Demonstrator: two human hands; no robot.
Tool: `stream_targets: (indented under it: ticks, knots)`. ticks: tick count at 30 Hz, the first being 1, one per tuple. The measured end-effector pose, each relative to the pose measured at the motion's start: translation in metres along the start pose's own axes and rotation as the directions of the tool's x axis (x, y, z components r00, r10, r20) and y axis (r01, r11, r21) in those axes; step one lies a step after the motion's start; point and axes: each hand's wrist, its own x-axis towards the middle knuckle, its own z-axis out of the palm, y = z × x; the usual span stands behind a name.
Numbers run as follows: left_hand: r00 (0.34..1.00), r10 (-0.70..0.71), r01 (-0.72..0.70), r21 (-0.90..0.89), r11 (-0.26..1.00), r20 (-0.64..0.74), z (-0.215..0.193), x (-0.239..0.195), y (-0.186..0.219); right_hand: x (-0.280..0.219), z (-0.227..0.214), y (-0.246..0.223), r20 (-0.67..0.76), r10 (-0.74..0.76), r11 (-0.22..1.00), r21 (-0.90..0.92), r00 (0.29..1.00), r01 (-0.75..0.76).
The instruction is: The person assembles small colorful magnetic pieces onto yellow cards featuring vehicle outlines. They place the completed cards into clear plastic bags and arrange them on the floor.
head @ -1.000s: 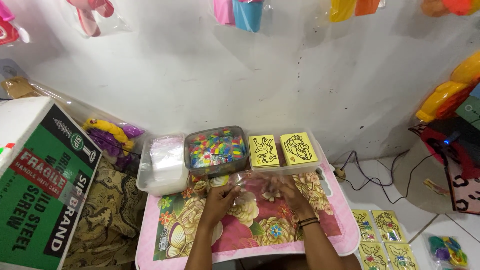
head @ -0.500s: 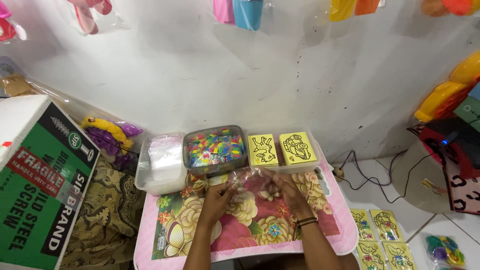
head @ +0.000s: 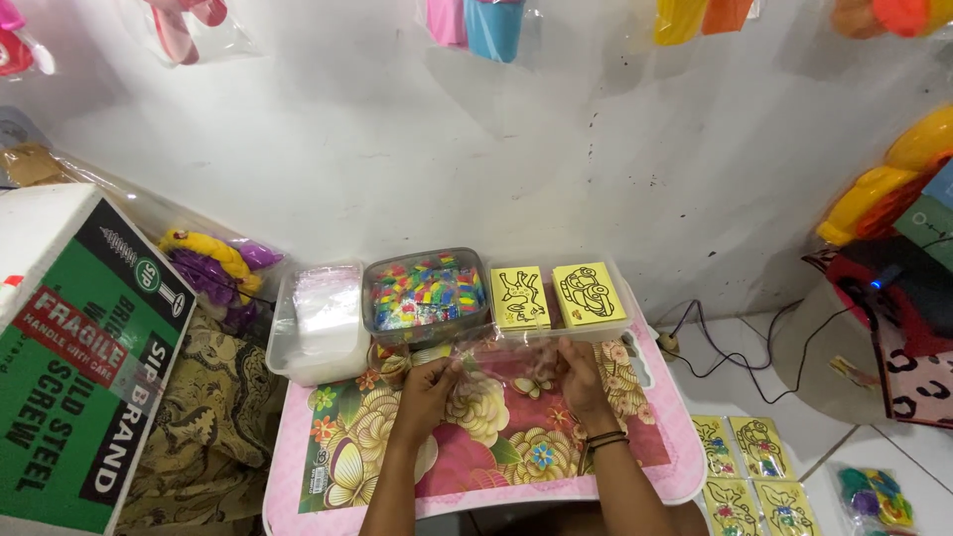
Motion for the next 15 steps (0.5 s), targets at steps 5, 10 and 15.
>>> stream_targets:
  ticks: [5,10,15]
  knots:
    - [1.000,-0.006,0.006,-0.044,0.999,0.002,-0.001,0.001,-0.010,0.002,0.017,-0.021,-0.078,0.021,0.999,-0.037,0.997,-0.024]
    - [0.999,-0.038,0.038,0.003,0.999,-0.027,0.000,0.000,-0.007,0.000,0.008,-0.010,-0.255,0.031,0.999,-0.022,0.966,-0.038]
    - [1.000,-0.026,0.025,-0.030,0.999,-0.010,-0.001,-0.002,-0.001,0.001,0.026,-0.030,-0.384,-0.114,0.943,-0.333,0.916,-0.022]
